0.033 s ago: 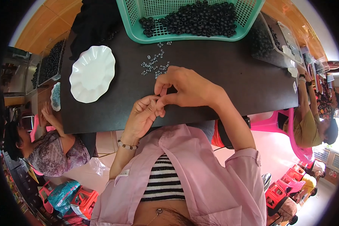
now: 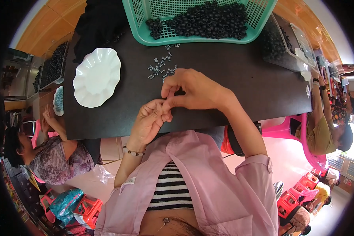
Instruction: The recorder is manually assembling small black plastic components by inserting smaller parts into them at a shared workspace.
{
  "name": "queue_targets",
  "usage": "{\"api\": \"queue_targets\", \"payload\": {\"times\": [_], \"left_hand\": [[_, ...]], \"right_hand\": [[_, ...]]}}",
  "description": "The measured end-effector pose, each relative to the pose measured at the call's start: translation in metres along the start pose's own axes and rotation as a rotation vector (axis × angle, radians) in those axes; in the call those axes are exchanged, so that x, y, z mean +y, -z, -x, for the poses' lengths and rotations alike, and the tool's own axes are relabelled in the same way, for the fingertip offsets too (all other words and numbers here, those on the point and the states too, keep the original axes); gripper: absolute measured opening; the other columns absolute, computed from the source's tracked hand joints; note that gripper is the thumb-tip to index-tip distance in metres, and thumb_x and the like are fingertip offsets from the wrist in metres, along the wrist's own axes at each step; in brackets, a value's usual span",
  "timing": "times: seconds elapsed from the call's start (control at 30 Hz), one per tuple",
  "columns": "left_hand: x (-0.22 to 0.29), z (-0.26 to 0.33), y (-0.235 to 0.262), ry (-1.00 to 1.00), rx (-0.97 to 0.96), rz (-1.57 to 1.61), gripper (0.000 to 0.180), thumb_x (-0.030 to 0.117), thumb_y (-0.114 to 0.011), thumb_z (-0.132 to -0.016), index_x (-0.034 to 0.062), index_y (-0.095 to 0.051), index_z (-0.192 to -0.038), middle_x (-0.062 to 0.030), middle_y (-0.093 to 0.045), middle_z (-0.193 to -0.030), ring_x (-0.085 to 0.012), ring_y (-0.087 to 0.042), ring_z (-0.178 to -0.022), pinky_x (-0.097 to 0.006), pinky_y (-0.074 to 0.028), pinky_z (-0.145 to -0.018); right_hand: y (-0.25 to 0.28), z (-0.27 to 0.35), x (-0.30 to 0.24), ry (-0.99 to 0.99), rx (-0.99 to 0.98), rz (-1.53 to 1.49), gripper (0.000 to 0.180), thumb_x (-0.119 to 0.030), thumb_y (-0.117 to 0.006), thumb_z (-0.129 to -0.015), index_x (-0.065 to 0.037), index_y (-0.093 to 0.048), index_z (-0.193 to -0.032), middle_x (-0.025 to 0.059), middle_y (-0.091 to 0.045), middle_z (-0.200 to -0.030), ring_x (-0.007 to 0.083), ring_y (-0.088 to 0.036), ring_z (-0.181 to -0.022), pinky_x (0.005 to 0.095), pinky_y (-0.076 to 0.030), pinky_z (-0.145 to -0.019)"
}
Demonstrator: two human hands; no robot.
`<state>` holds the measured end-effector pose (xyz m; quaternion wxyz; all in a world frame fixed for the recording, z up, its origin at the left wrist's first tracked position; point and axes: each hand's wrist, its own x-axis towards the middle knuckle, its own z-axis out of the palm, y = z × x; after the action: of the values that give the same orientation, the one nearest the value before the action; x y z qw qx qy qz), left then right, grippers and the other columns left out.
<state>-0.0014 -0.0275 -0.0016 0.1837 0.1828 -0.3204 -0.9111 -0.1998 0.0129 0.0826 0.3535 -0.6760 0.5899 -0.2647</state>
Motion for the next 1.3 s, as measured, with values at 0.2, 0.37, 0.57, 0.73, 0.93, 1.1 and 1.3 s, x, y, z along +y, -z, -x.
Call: {"api": "queue_targets", "payload": {"times": [0.2,0.37,0.57,0.73,0.93,1.1,1.3], "left_hand": [[0.003,0.0,-0.001,-0.033,-0.008,0.31,0.029,0.026,-0.051,-0.098,-0.0006,-0.058,-0.108,-0.0009,-0.055,-0.084,-0.0113,-0.052,-0.078,-0.029,-0.045,-0.072],[0.001,0.003,-0.001,-0.018,-0.011,0.353,0.029,0.026,-0.05,-0.098,0.0001,-0.058,-0.108,-0.001,-0.054,-0.084,-0.0112,-0.052,-0.078,-0.028,-0.046,-0.072],[0.001,0.002,0.001,-0.025,-0.023,0.356,0.025,0.025,-0.053,-0.096,0.0025,-0.059,-0.105,-0.0027,-0.056,-0.088,-0.0133,-0.052,-0.079,-0.029,-0.045,-0.071],[0.005,0.001,0.003,-0.015,-0.021,0.353,0.025,0.025,-0.052,-0.097,0.0013,-0.057,-0.101,-0.0027,-0.055,-0.087,-0.0133,-0.053,-0.079,-0.029,-0.045,-0.07],[0.009,0.0,0.002,-0.014,-0.017,0.353,0.025,0.026,-0.052,-0.097,0.0016,-0.057,-0.1,-0.0027,-0.055,-0.086,-0.013,-0.052,-0.079,-0.029,-0.043,-0.069],[0.009,0.0,0.005,-0.022,-0.047,0.35,0.03,0.027,-0.048,-0.099,0.0003,-0.058,-0.108,-0.0022,-0.056,-0.084,-0.0118,-0.053,-0.079,-0.03,-0.046,-0.073],[0.007,0.001,0.005,-0.023,-0.054,0.355,0.03,0.027,-0.048,-0.099,0.0003,-0.058,-0.108,-0.0023,-0.056,-0.085,-0.0117,-0.053,-0.079,-0.029,-0.046,-0.073]], "right_hand": [[0.012,-0.028,0.018,-0.061,0.098,-0.202,0.012,-0.014,-0.069,-0.083,-0.004,-0.066,-0.089,0.0015,-0.065,-0.08,0.0086,-0.058,-0.073,0.0242,-0.046,-0.067],[0.042,-0.067,0.049,0.017,0.335,0.173,0.011,-0.008,-0.061,-0.086,-0.001,-0.066,-0.092,0.0067,-0.066,-0.08,0.0146,-0.061,-0.072,0.0267,-0.047,-0.067],[0.062,-0.11,0.074,0.002,0.445,0.63,0.015,-0.007,-0.057,-0.084,-0.01,-0.069,-0.093,0.0049,-0.068,-0.087,0.0301,-0.054,-0.096,0.0428,-0.051,-0.081],[0.057,-0.133,0.089,0.006,0.378,0.652,0.014,-0.005,-0.059,-0.083,-0.009,-0.068,-0.093,0.0026,-0.068,-0.088,0.0268,-0.054,-0.095,0.0388,-0.049,-0.082],[0.054,-0.143,0.095,0.002,0.332,0.619,0.013,-0.006,-0.064,-0.078,-0.009,-0.067,-0.09,0.0015,-0.068,-0.087,0.0261,-0.053,-0.095,0.0386,-0.048,-0.081],[0.054,-0.146,0.09,-0.016,0.331,0.631,0.009,-0.009,-0.066,-0.078,-0.01,-0.066,-0.087,0.0015,-0.067,-0.085,0.0258,-0.054,-0.093,0.0393,-0.048,-0.08],[0.052,-0.148,0.093,-0.014,0.376,0.613,0.005,-0.011,-0.065,-0.077,-0.009,-0.065,-0.082,0.0054,-0.067,-0.082,0.0304,-0.054,-0.09,0.0433,-0.051,-0.074]]}}
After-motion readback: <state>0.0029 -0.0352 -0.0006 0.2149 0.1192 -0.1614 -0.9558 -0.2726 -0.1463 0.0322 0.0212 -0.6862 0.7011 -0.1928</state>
